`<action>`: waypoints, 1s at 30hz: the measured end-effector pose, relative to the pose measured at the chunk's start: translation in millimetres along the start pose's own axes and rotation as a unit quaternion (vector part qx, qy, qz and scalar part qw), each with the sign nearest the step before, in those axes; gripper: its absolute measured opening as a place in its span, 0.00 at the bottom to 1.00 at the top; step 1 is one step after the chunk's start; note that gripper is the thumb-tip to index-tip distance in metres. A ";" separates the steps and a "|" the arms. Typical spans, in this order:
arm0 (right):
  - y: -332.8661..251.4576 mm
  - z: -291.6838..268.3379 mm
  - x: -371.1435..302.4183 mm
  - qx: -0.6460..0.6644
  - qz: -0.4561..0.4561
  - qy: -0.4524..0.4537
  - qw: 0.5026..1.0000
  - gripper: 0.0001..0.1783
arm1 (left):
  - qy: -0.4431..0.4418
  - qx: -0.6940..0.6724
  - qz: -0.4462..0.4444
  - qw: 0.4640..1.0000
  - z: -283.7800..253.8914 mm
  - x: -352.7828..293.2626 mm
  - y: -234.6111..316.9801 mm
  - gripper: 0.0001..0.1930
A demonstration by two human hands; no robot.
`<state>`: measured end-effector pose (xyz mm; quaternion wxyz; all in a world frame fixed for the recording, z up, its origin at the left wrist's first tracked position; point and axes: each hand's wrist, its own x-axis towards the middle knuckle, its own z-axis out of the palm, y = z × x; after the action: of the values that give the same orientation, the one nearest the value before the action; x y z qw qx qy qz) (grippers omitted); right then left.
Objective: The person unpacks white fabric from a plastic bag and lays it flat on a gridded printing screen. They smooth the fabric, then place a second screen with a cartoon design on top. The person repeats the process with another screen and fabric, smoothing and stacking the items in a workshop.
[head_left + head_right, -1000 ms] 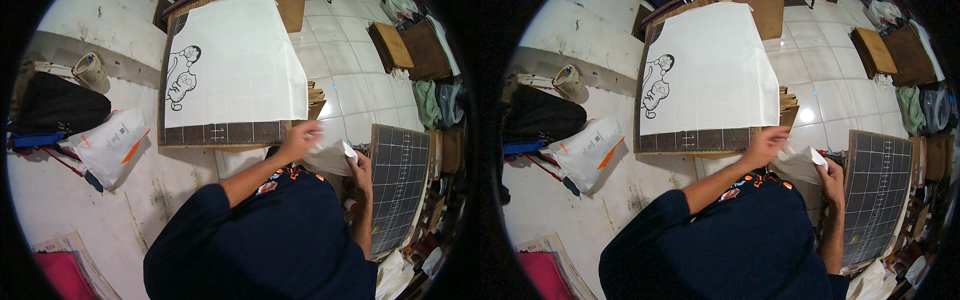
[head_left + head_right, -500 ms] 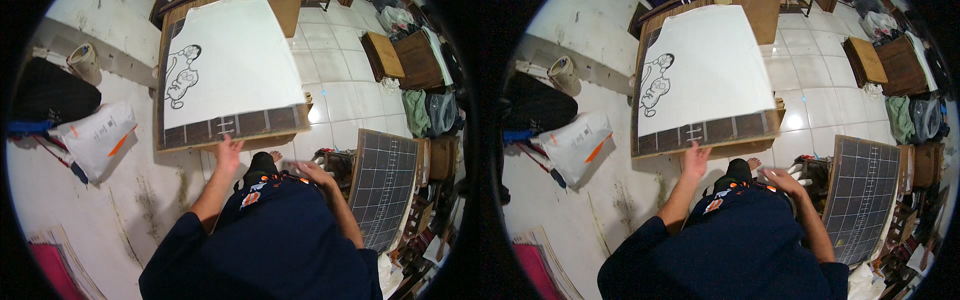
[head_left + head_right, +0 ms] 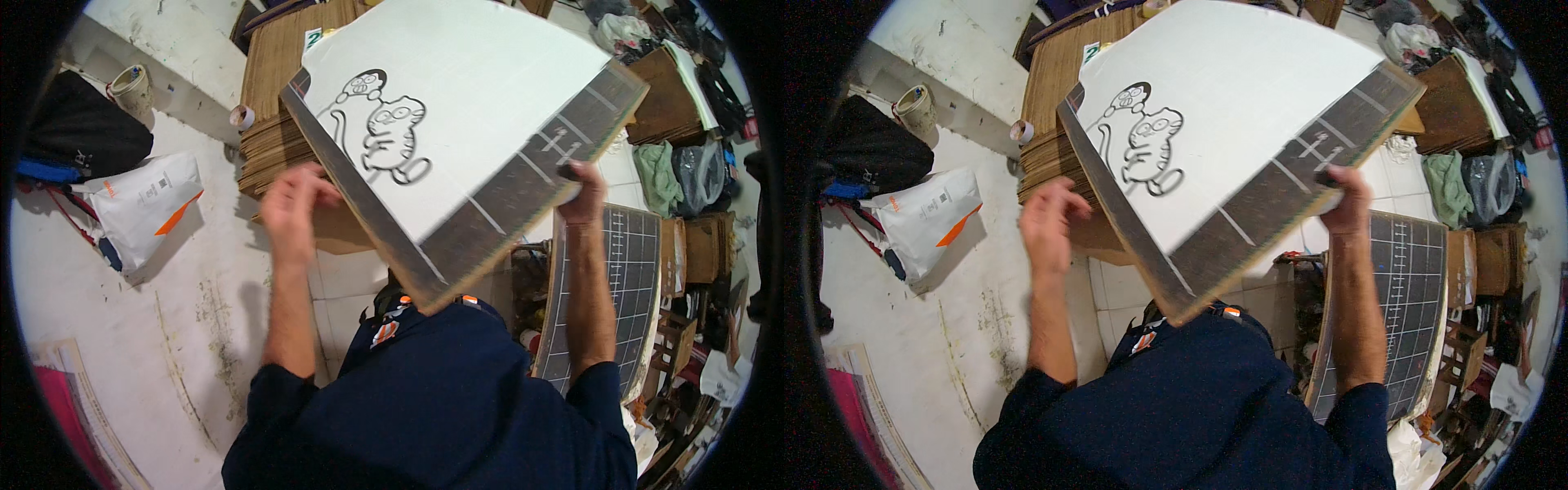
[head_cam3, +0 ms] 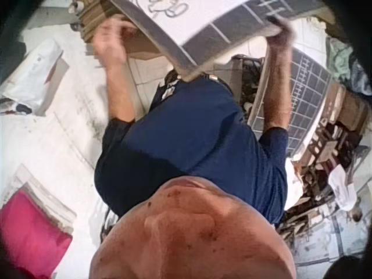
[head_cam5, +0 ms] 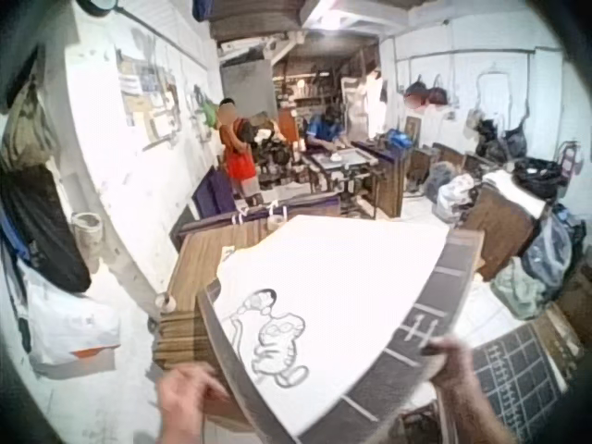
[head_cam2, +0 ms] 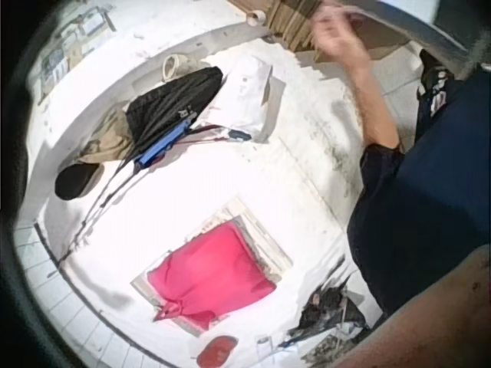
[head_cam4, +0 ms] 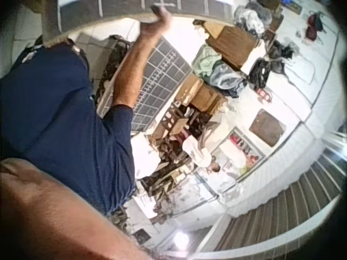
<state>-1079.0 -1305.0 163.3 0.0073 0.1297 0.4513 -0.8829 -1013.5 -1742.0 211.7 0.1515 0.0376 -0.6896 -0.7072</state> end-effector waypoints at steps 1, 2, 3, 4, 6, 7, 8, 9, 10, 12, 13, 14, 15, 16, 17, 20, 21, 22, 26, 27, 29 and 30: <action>-30.1 -12.1 -6.4 -0.008 -0.038 -0.038 0.999 0.11 | 0.051 0.026 -0.010 0.998 -15.6 24.7 -3.7 0.13; -66.9 -22.9 -8.0 -0.070 -0.083 -0.019 0.994 0.12 | 0.071 0.056 -0.007 0.996 -26.7 50.0 -12.2 0.15; -104.3 -31.9 -11.5 -0.115 -0.118 0.003 0.986 0.12 | 0.092 0.077 -0.005 0.993 -36.1 73.5 -23.6 0.17; -137.8 -39.9 -17.4 -0.166 -0.195 0.015 0.967 0.12 | 0.079 0.140 0.001 0.987 -43.9 96.5 -36.2 0.20; -211.8 -48.5 -28.0 -0.278 -0.329 0.075 0.899 0.11 | 0.063 0.226 -0.003 0.972 -49.9 139.4 -65.4 0.25; -242.5 -49.7 -32.9 -0.338 -0.390 0.131 0.847 0.11 | 0.055 0.253 -0.002 0.966 -47.2 158.9 -81.2 0.27; -266.7 -52.3 -46.3 -0.318 -0.370 0.099 0.868 0.11 | 0.048 0.283 -0.006 0.958 -44.8 171.4 -97.8 0.30; -286.1 -53.3 -60.2 -0.322 -0.371 0.108 0.864 0.12 | 0.040 0.270 -0.014 0.962 -41.1 177.7 -115.6 0.32; -296.2 -54.3 -74.5 -0.304 -0.366 0.090 0.875 0.13 | 0.033 0.258 -0.025 0.965 -34.4 184.9 -132.3 0.34; -306.6 -54.7 -93.6 -0.361 -0.374 0.122 0.845 0.15 | 0.003 0.238 -0.127 0.963 -29.4 196.5 -160.3 0.36; -305.8 -56.3 -100.8 -0.375 -0.368 0.129 0.841 0.16 | -0.097 0.183 -0.214 0.955 -42.4 199.9 -164.8 0.35; -303.6 -58.5 -106.8 -0.385 -0.357 0.135 0.840 0.18 | -0.097 0.114 -0.274 0.950 -54.6 191.8 -172.9 0.32; -296.9 -62.6 -111.5 -0.391 -0.339 0.137 0.845 0.19 | -0.057 0.000 -0.271 0.961 -56.1 180.8 -186.9 0.28; -285.1 -68.6 -112.7 -0.395 -0.312 0.138 0.853 0.20 | -0.045 -0.021 -0.307 0.950 -67.7 170.0 -194.6 0.26; -271.9 -73.8 -114.1 -0.398 -0.281 0.133 0.863 0.22 | -0.037 0.052 -0.326 0.943 -87.1 152.9 -197.9 0.23; -203.1 -88.3 -103.9 -0.383 -0.148 0.093 0.907 0.26 | 0.044 0.004 -0.364 0.930 -104.4 103.1 -215.9 0.22; -171.5 -88.2 -100.1 -0.375 -0.090 0.064 0.920 0.28 | 0.095 0.007 -0.409 0.908 -109.7 88.2 -215.7 0.23; -137.6 -83.9 -93.9 -0.361 -0.035 0.026 0.932 0.29 | 0.120 -0.029 -0.373 0.919 -110.6 71.3 -214.2 0.25; 13.3 -29.1 -76.8 -0.316 0.044 -0.264 0.910 0.38 | 0.253 -0.077 -0.300 0.916 -78.3 30.8 -188.6 0.29; 47.6 -8.9 -73.7 -0.308 0.052 -0.261 0.914 0.36 | 0.268 -0.101 -0.296 0.911 -66.9 22.5 -178.7 0.29; 100.8 30.5 -70.5 -0.280 -0.009 -0.204 0.938 0.33 | 0.293 -0.149 -0.277 0.903 -36.0 15.7 -161.3 0.29; 116.8 45.9 -68.4 -0.288 -0.010 -0.147 0.946 0.29 | 0.306 -0.190 -0.276 0.891 -18.6 9.2 -155.9 0.30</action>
<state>-1008.0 -1418.0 112.2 0.1012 -0.0134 0.6818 -0.7244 -1042.6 -1762.0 58.4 0.1583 0.4112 -0.4231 -0.7917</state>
